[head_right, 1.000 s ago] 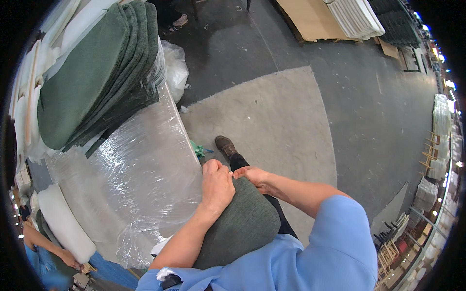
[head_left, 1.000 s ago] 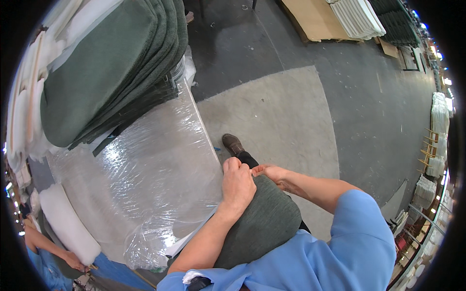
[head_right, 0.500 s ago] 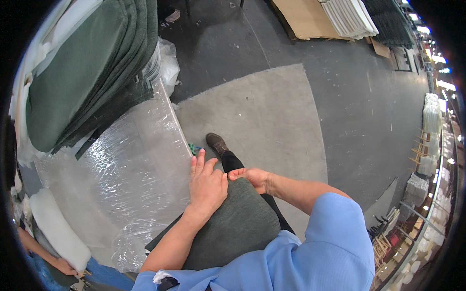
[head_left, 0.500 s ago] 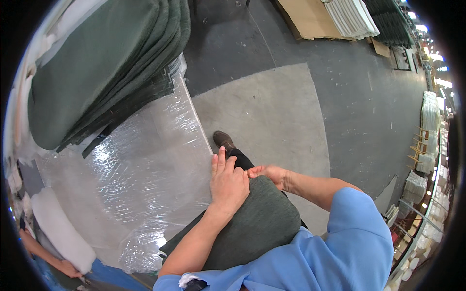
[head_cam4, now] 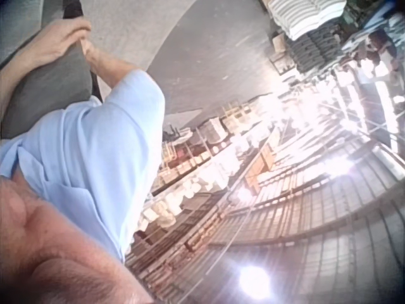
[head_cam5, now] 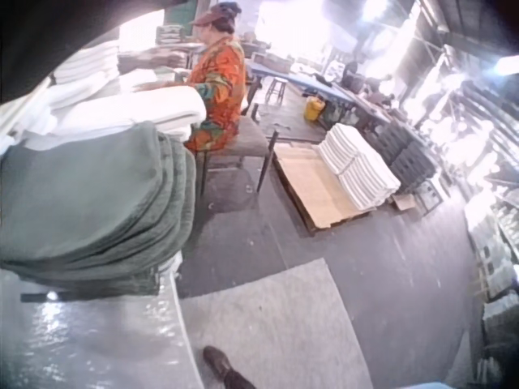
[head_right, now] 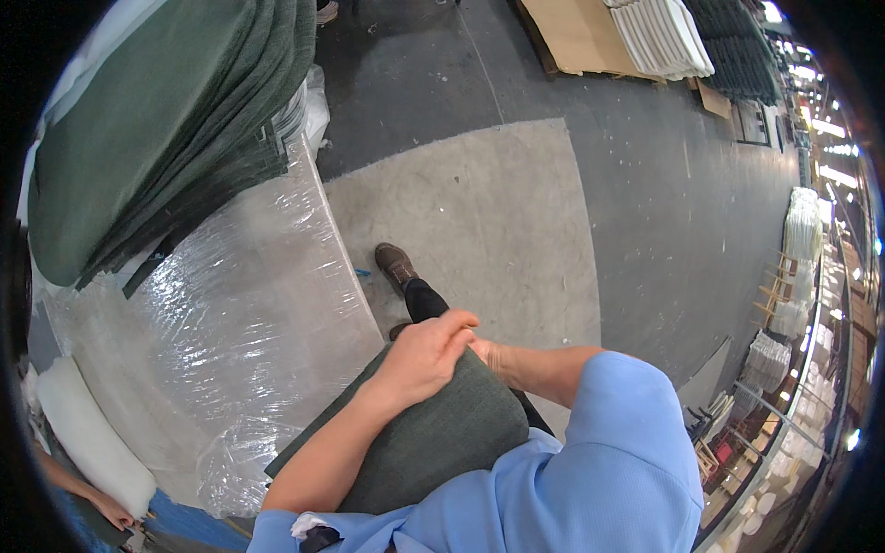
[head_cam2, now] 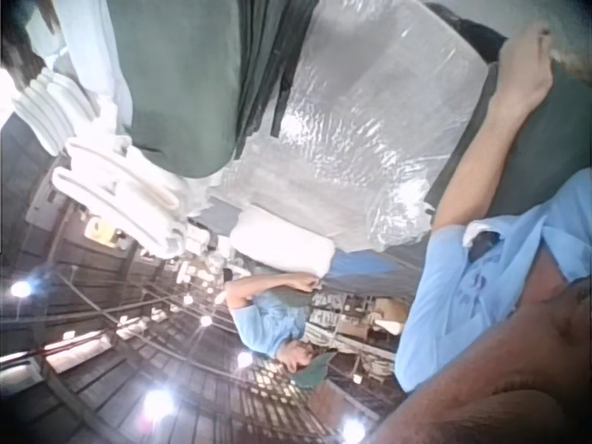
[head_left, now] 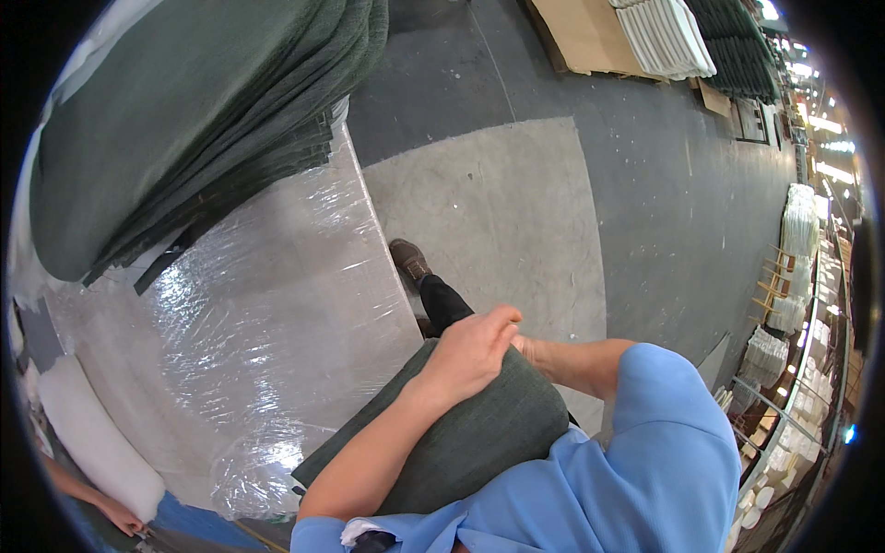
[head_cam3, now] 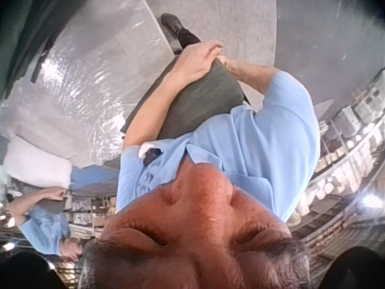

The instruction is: The person inserts white foam inserts into green fabric covers and places the finished cushions on a nearby pallet. The person repeats this process for multiple cushions.

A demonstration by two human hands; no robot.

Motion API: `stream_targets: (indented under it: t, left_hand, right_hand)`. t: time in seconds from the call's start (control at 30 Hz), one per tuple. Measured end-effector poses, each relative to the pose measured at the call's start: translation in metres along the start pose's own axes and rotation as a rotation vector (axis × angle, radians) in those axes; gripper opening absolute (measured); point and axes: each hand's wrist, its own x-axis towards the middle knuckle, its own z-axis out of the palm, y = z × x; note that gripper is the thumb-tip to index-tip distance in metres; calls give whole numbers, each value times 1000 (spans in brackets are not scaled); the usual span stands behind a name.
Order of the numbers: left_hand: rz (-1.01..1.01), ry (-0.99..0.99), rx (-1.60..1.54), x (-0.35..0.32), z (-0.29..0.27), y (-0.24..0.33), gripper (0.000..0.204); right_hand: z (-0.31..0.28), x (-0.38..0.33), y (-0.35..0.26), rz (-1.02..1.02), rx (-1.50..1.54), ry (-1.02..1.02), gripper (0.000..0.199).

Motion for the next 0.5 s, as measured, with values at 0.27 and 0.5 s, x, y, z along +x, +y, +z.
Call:
stream_targets:
  t: [0.27, 0.5]
  left_hand:
    - [-80, -142, 124, 18, 24, -14, 28]
    - [-178, -243, -243, 14, 12, -31, 33]
  right_hand:
    - [-7, 9, 17, -111, 24, 17, 48]
    - [-12, 14, 29, -408, -117, 189, 59]
